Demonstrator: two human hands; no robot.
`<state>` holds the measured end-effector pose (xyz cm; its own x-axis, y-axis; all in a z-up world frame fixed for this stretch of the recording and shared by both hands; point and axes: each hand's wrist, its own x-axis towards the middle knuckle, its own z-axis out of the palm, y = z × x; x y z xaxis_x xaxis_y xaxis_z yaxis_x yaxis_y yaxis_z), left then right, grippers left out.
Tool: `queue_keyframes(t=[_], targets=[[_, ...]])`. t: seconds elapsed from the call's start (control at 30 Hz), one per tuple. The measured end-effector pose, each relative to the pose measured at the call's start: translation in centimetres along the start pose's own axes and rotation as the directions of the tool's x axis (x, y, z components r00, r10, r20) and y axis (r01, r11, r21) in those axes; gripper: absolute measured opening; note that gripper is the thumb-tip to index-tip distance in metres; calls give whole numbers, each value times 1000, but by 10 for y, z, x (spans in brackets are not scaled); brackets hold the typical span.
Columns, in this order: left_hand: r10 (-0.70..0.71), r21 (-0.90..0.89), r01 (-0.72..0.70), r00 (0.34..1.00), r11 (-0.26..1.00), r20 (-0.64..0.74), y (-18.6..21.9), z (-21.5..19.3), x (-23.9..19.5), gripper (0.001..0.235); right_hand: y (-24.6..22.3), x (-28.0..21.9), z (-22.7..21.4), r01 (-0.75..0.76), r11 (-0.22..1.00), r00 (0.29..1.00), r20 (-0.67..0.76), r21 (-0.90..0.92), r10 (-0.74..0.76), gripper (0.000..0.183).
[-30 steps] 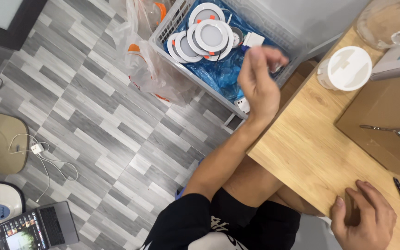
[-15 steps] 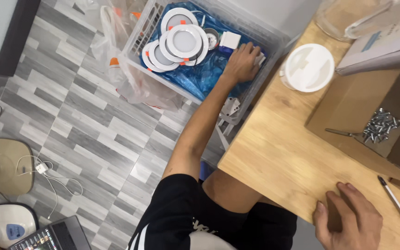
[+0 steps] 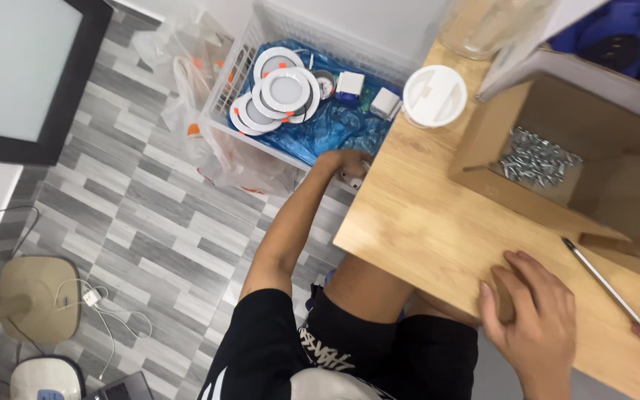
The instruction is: The person sits on the floor and uses a screwdriver to tighten screws on a white electrical box with a blue cover. They then pick up a blue plastic component, inspect it, and place it into a cardboard box. The person picks up another white box, attaches the blue cover, and uses the screwdriver to secure it.
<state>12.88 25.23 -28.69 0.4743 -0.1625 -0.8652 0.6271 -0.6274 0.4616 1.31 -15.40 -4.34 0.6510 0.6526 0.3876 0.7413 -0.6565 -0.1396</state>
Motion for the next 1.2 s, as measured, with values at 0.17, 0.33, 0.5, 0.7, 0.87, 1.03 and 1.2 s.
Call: queue_keyframes(t=[0.17, 0.33, 0.5, 0.7, 0.87, 1.03, 1.2], targets=[[429, 84, -426, 842, 901, -327, -78, 6, 88, 59, -7, 0, -12, -55, 998, 997, -55, 28, 57, 16], [506, 89, -621, 538, 779, -675, -54, -4, -2, 65, 4, -10, -7, -23, 999, 984, -177, 37, 30, 23], [378, 23, -784, 274, 621, -885, 13, 12, -186, 50, 6, -21, -11, -32, 997, 987, -156, 67, 42, 24], [666, 440, -801, -71, 406, -743, 79, 65, -319, 45, 21, -27, -20, -86, 942, 994, -40, 324, 104, 28], [831, 346, -896, 44, 279, -555, 131, 135, -305, 57, 23, -27, -65, -184, 779, 981, 69, 600, 179, 47], [910, 206, -931, 218, 302, -352, 178, 203, -277, 61, 40, -45, -80, -267, 662, 962, 160, 701, 219, 93], [935, 204, -935, 231, 290, -271, 208, 228, -266, 62, 61, -50, -80, -253, 696, 965, 127, 672, 227, 101]])
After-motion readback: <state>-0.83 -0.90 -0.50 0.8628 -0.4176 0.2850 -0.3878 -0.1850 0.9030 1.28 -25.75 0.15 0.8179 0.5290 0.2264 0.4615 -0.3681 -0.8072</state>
